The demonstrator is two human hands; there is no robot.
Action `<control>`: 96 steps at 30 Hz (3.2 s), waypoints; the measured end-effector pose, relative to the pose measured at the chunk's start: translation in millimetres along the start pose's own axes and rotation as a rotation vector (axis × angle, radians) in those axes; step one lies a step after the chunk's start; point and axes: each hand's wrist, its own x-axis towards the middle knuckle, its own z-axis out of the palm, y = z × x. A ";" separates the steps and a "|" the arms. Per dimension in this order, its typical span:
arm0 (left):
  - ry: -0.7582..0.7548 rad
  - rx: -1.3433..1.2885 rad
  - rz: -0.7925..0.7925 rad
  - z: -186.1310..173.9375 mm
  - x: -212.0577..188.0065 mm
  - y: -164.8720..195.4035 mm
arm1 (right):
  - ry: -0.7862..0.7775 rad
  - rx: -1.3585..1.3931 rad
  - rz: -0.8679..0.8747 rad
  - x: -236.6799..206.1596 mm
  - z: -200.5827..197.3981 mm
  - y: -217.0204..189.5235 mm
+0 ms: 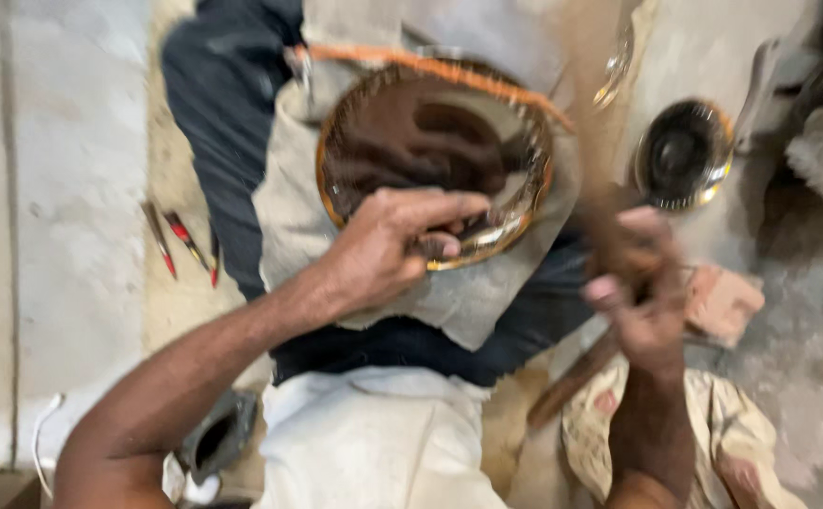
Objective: The person uses a hammer and a metal punch to engrave a decorative pattern along the rim of a brass plate. The plate rests on a cloth on the lap, and the person repeatedly taps the punch to create indentations along the edge.
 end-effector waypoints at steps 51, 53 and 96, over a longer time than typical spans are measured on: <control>-0.291 0.159 -0.224 -28.7 16.5 12.6 | 0.257 -0.070 0.041 6.2 92.6 63.3; -0.256 0.140 -0.207 -28.1 15.9 12.0 | 0.242 -0.047 0.033 4.7 93.3 63.7; -0.257 0.145 0.011 -31.5 18.3 -3.0 | 0.092 -0.152 -0.101 -31.0 39.2 50.8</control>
